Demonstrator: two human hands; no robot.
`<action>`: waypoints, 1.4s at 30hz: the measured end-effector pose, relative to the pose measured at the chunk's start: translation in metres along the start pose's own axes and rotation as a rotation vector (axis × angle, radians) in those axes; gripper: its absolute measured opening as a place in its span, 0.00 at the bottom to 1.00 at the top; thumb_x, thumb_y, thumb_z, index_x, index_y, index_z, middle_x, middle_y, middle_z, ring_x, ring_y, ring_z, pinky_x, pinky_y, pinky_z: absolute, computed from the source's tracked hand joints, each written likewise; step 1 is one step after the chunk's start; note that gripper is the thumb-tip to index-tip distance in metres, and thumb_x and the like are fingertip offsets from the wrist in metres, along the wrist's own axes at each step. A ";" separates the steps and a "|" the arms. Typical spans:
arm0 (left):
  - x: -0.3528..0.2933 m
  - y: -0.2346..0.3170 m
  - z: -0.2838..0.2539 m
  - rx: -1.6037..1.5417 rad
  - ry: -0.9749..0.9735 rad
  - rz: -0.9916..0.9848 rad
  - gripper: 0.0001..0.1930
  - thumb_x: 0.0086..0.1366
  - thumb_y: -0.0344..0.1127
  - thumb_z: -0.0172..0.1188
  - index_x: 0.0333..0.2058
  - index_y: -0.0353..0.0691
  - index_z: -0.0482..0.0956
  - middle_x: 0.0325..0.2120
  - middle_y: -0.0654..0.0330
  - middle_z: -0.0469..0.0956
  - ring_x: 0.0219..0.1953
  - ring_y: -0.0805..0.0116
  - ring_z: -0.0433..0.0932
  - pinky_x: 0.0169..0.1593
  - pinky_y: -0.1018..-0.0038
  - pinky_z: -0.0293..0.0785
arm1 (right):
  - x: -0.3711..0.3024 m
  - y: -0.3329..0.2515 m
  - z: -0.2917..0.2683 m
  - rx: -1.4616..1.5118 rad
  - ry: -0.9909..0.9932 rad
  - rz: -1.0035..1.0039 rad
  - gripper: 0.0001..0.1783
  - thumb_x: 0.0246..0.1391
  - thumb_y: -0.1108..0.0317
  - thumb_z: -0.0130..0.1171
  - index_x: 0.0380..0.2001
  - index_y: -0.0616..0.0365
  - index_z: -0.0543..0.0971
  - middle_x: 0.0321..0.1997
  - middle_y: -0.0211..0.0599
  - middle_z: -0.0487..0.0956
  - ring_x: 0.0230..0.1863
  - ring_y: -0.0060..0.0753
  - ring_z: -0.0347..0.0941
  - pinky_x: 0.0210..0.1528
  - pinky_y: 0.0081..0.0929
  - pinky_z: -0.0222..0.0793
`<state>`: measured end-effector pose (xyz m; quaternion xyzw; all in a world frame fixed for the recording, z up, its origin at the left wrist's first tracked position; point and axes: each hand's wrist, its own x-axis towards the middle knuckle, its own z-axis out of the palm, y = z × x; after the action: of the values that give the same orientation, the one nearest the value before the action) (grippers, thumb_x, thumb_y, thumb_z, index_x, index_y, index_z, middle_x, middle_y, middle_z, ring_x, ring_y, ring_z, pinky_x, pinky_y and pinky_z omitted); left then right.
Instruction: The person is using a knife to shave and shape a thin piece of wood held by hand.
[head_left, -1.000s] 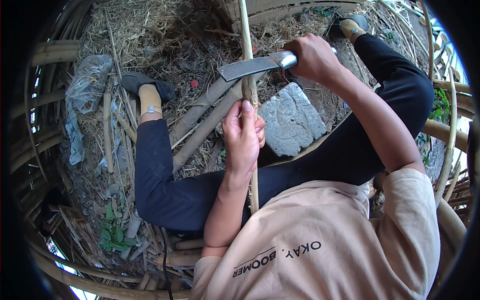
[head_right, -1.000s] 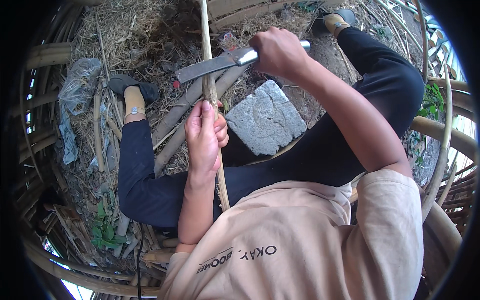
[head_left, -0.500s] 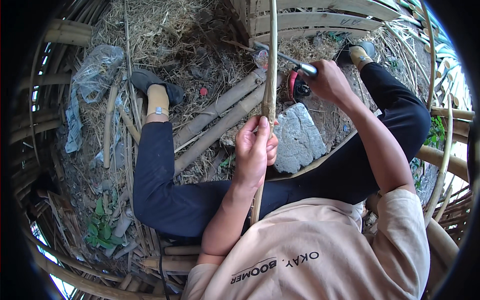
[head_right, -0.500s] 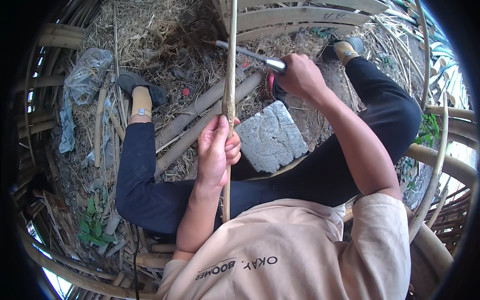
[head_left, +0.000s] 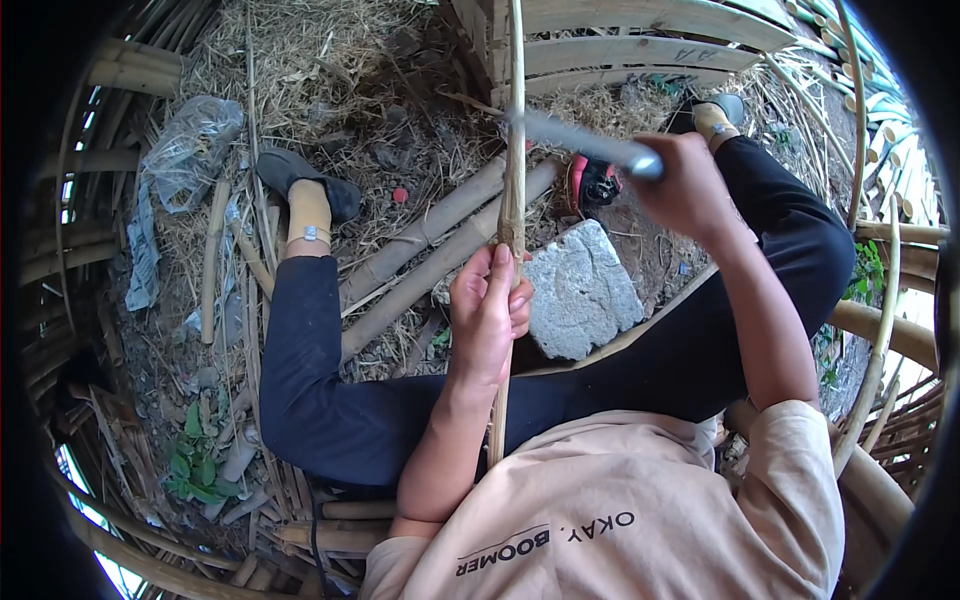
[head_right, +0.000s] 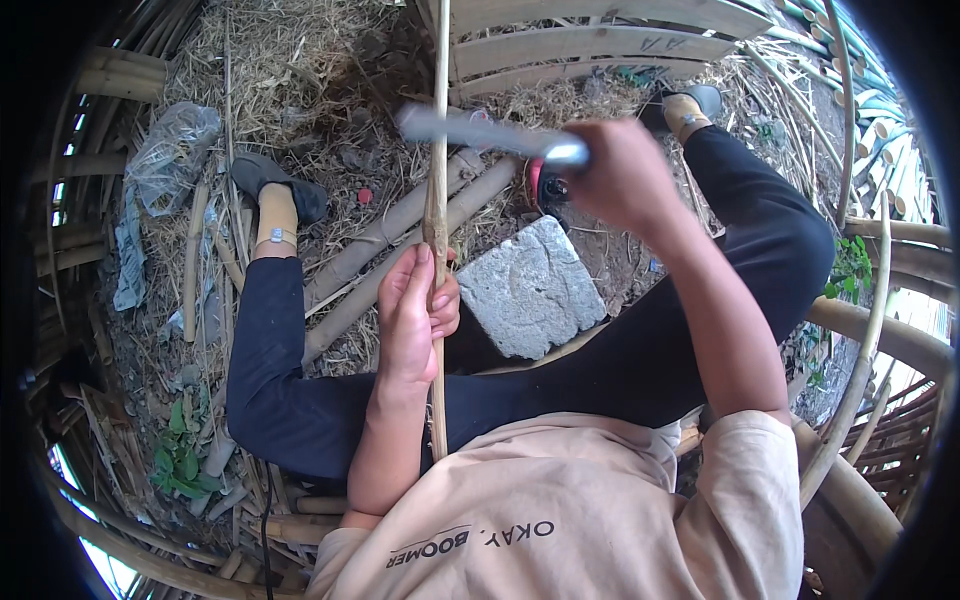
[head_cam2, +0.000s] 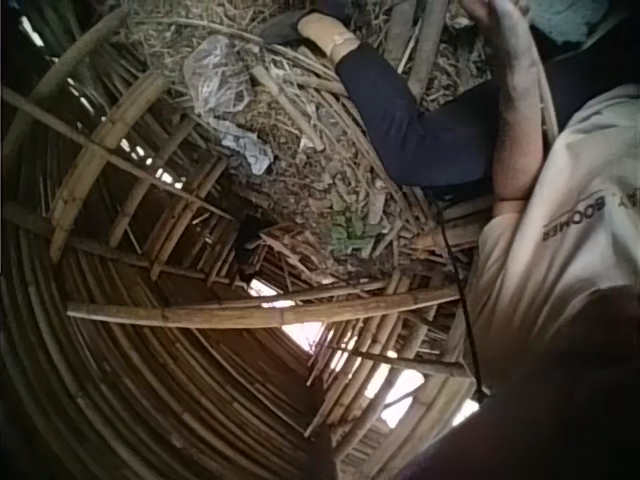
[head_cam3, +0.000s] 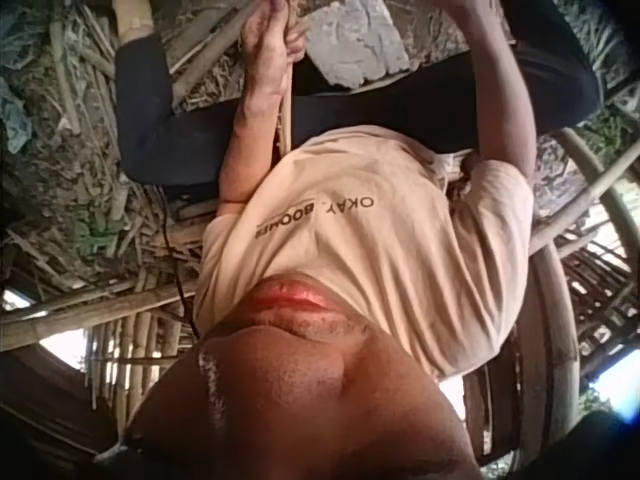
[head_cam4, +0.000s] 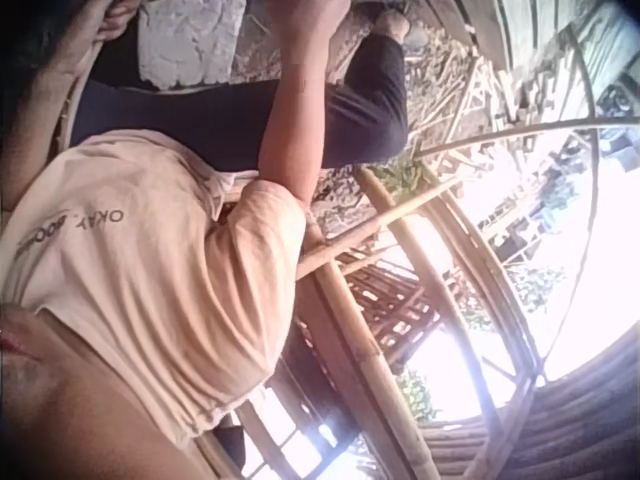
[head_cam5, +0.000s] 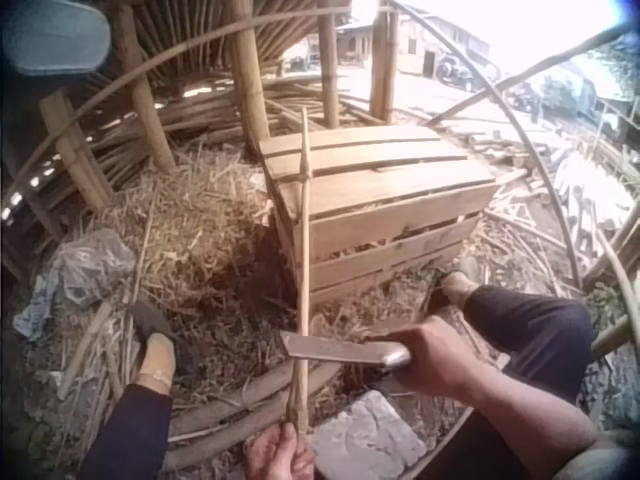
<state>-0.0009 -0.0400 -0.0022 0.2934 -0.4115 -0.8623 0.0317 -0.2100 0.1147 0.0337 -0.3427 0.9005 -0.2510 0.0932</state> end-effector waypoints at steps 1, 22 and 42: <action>0.000 0.001 0.002 0.010 0.007 0.005 0.14 0.78 0.44 0.46 0.42 0.40 0.73 0.17 0.72 0.61 0.14 0.88 0.53 0.16 0.87 0.47 | -0.004 -0.010 0.005 0.029 -0.111 -0.056 0.14 0.45 0.69 0.64 0.38 0.54 0.86 0.28 0.47 0.84 0.32 0.52 0.82 0.40 0.44 0.78; -0.009 -0.022 0.014 0.373 0.130 0.182 0.13 0.78 0.42 0.46 0.39 0.39 0.70 0.17 0.72 0.64 0.15 0.86 0.58 0.17 0.84 0.53 | 0.048 0.057 0.007 -0.291 0.126 0.279 0.12 0.48 0.66 0.61 0.35 0.58 0.86 0.35 0.55 0.84 0.39 0.52 0.83 0.44 0.47 0.79; 0.003 -0.029 0.011 0.443 0.146 0.224 0.13 0.78 0.44 0.46 0.40 0.40 0.72 0.17 0.73 0.62 0.14 0.88 0.55 0.15 0.86 0.50 | 0.019 0.018 0.046 -0.187 -0.113 -0.117 0.11 0.33 0.65 0.65 0.24 0.56 0.83 0.23 0.50 0.81 0.28 0.56 0.80 0.35 0.46 0.78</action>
<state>-0.0039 -0.0141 -0.0194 0.3073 -0.6171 -0.7186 0.0918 -0.2186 0.0956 -0.0150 -0.4155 0.8918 -0.1512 0.0964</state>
